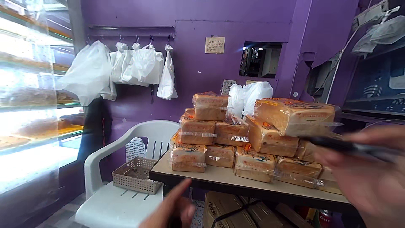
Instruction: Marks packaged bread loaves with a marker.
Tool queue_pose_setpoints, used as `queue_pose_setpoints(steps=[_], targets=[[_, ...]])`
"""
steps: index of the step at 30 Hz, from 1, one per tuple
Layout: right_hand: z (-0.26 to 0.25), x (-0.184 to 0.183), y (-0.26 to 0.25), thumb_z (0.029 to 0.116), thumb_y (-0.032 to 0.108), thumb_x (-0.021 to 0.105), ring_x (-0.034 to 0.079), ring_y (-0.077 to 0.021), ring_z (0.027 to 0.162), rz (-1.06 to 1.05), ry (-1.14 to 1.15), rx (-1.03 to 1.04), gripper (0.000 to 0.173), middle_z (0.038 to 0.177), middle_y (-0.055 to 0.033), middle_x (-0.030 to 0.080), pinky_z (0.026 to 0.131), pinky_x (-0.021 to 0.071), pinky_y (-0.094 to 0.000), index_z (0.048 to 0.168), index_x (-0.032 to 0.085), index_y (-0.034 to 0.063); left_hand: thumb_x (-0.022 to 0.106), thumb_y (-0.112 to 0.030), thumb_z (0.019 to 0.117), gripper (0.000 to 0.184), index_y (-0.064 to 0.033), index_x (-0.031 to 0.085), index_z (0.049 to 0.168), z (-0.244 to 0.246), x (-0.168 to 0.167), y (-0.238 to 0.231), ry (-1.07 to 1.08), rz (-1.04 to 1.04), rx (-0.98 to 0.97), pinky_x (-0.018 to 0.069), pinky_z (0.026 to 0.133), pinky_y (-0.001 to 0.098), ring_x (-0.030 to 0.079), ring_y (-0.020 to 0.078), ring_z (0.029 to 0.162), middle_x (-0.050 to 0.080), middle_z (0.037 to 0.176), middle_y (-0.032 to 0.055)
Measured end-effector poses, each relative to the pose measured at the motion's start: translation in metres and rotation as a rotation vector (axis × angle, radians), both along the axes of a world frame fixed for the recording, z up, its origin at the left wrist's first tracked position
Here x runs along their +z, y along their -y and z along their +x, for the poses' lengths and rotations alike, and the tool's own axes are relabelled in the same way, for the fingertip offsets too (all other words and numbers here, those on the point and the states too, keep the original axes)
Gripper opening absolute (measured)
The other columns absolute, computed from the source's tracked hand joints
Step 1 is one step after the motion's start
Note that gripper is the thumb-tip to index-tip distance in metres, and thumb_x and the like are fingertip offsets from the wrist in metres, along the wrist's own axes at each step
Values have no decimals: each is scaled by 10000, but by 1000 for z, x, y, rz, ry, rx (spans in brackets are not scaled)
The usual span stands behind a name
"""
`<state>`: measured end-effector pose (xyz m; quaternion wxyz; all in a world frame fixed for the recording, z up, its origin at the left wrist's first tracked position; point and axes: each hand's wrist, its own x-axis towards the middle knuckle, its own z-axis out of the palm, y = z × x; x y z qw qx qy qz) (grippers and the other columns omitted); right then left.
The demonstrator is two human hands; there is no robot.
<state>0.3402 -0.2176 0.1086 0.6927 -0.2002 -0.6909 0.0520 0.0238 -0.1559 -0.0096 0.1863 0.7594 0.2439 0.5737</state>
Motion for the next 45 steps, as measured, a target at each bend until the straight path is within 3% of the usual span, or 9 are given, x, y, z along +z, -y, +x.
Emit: queue_pose_setpoints(steps=[2, 4, 7, 9, 11, 13, 17, 23, 45], targets=[[-18, 33, -28, 964, 519, 618, 710, -78, 860, -8, 56, 71, 255, 983, 99, 720, 765, 629, -278, 1036, 730, 302, 581, -224, 1031, 326, -3, 668, 1254, 2, 47, -21, 49, 239, 168, 499, 579, 174, 591, 7, 650, 682, 798, 10], [-36, 62, -52, 962, 294, 690, 710, -115, 877, -82, 64, 156, 112, 967, 39, 721, 835, 619, -326, 1059, 688, 237, 612, -256, 993, 239, -98, 738, 1119, 9, 87, -51, 138, 382, 307, 425, 509, 145, 507, -30, 560, 601, 697, -69], [-59, 94, -85, 916, 23, 615, 676, -77, 813, -124, 69, 132, 232, 886, 58, 675, 807, 607, -287, 1085, 594, 181, 668, -251, 978, 184, -76, 723, 976, 20, 135, -87, 198, 265, 302, 462, 570, 243, 529, 37, 597, 614, 724, -20], [-73, 107, -100, 936, 2, 601, 662, -63, 752, -141, 38, 76, 174, 831, 53, 660, 749, 600, -260, 1050, 591, 133, 693, -292, 975, 258, -33, 699, 976, 27, 157, -102, 159, 85, 291, 463, 637, 379, 542, 148, 664, 606, 764, 53], [-84, 113, -113, 986, 40, 605, 639, -55, 690, -167, 30, 16, 64, 800, 38, 649, 686, 580, -230, 1015, 595, 96, 667, -386, 990, 411, 20, 664, 1054, 30, 168, -111, 49, -90, 308, 481, 751, 539, 599, 296, 812, 630, 880, 162], [-90, 113, -125, 1010, 72, 594, 591, -40, 601, -165, 65, -31, 30, 760, 34, 618, 600, 545, -194, 1002, 567, 82, 631, -469, 994, 520, 46, 642, 1063, 32, 171, -120, -8, -206, 298, 464, 791, 593, 597, 350, 875, 623, 921, 203], [-94, 107, -138, 1009, 95, 593, 529, -24, 518, -147, 132, -82, 58, 714, 29, 586, 513, 483, -170, 998, 548, 61, 678, -460, 966, 449, -11, 685, 966, 35, 164, -134, -60, -207, 203, 465, 736, 541, 587, 273, 801, 628, 845, 135], [-96, 104, -142, 996, 103, 614, 570, -28, 534, -105, 181, -153, 82, 707, 36, 599, 534, 516, -183, 980, 544, 63, 672, -245, 1001, 216, -30, 688, 984, 34, 160, -136, -73, -136, 173, 462, 728, 459, 571, 205, 774, 625, 839, 89], [-99, 94, -144, 1003, 179, 629, 562, 12, 609, 68, 404, -390, 155, 777, 30, 594, 593, 500, -157, 1040, 581, 37, 646, -207, 1016, 167, -43, 671, 1003, 34, 158, -131, -61, -117, 157, 465, 723, 395, 562, 162, 761, 610, 845, 64]])
